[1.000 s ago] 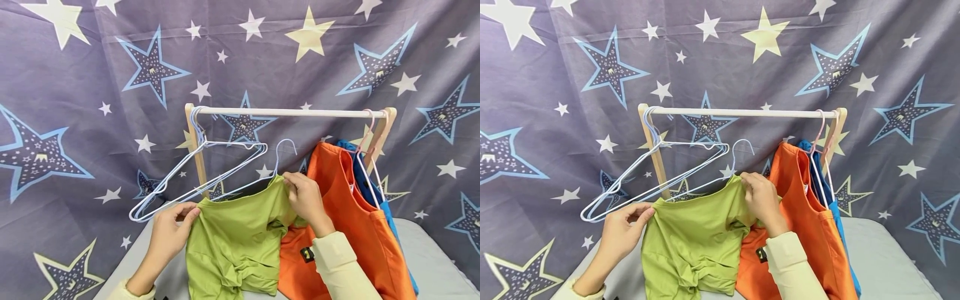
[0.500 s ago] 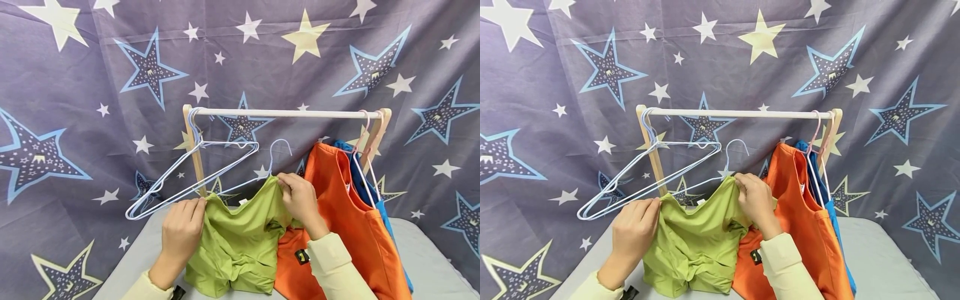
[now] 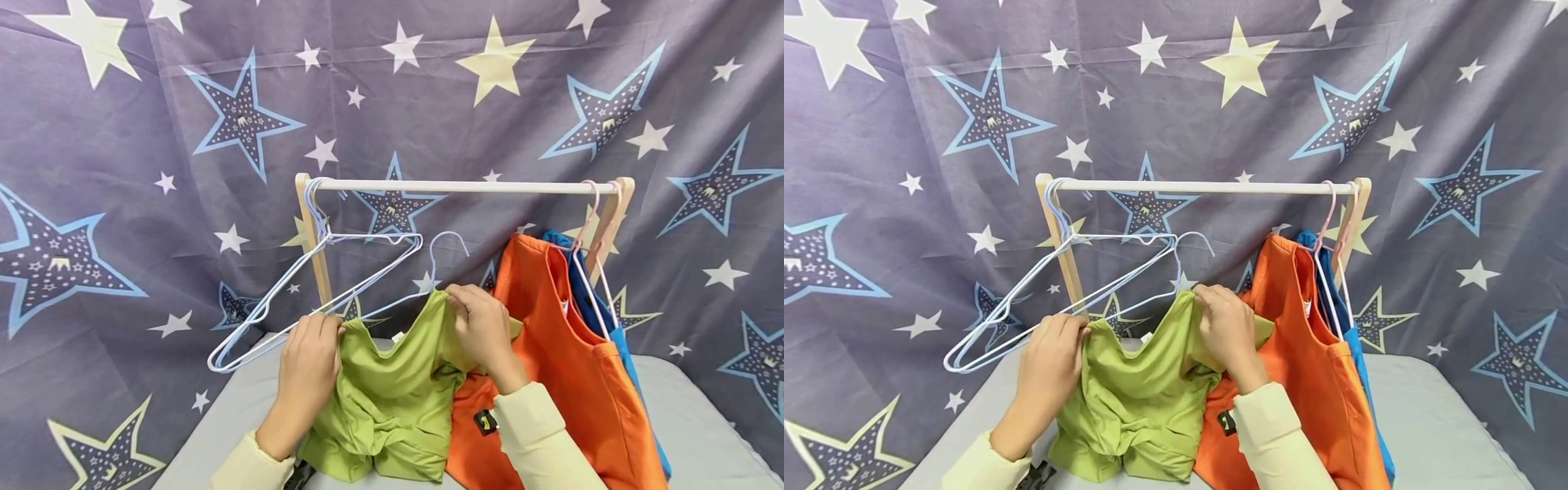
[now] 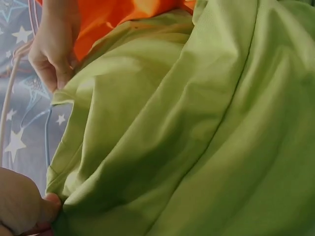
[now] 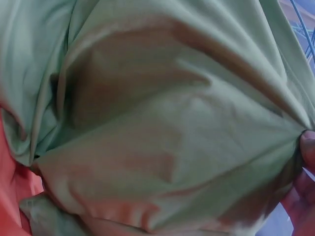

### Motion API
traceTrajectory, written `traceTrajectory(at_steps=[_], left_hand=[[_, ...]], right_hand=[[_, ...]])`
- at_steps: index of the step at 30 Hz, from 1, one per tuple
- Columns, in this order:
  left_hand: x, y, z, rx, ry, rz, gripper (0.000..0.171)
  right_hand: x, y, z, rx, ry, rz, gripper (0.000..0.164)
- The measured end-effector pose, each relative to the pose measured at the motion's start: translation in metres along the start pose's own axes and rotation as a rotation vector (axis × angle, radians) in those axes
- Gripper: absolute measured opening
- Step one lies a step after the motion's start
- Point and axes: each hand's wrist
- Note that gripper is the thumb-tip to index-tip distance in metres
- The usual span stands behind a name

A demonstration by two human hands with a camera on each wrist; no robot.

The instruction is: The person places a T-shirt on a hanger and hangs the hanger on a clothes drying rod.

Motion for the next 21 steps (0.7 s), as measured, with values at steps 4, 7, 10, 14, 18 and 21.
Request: traceTrajectory(at_steps=[4,7,10,14,18,21], left_hand=[[0.0,0.003,-0.002,0.008,0.001,0.018,0.008],[0.001,0.004,-0.006,0.0,-0.002,0.028,0.007],[0.003,0.004,-0.011,-0.015,0.005,0.015,0.008],[0.008,0.007,-0.018,-0.024,0.024,-0.006,0.009],[0.011,0.011,-0.022,-0.035,0.022,0.01,0.01],[0.012,0.013,-0.023,-0.044,0.012,0.037,0.009]], right_hand=[[0.001,0.004,0.008,-0.006,-0.002,0.009,0.02],[0.001,0.008,0.013,-0.008,-0.01,0.01,0.023],[0.0,0.013,0.017,-0.008,-0.011,0.008,0.022],[-0.003,0.018,0.022,0.0,-0.003,0.024,0.019],[-0.005,0.022,0.026,0.018,-0.009,0.063,0.016],[-0.004,0.021,0.029,0.035,-0.016,0.101,0.013]])
Point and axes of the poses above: each hand's wrist, its own x-axis towards the middle knuckle, its own y-axis out of the palm, z = x × y, and after that the axes turned 3 degrees about -y, right-handed
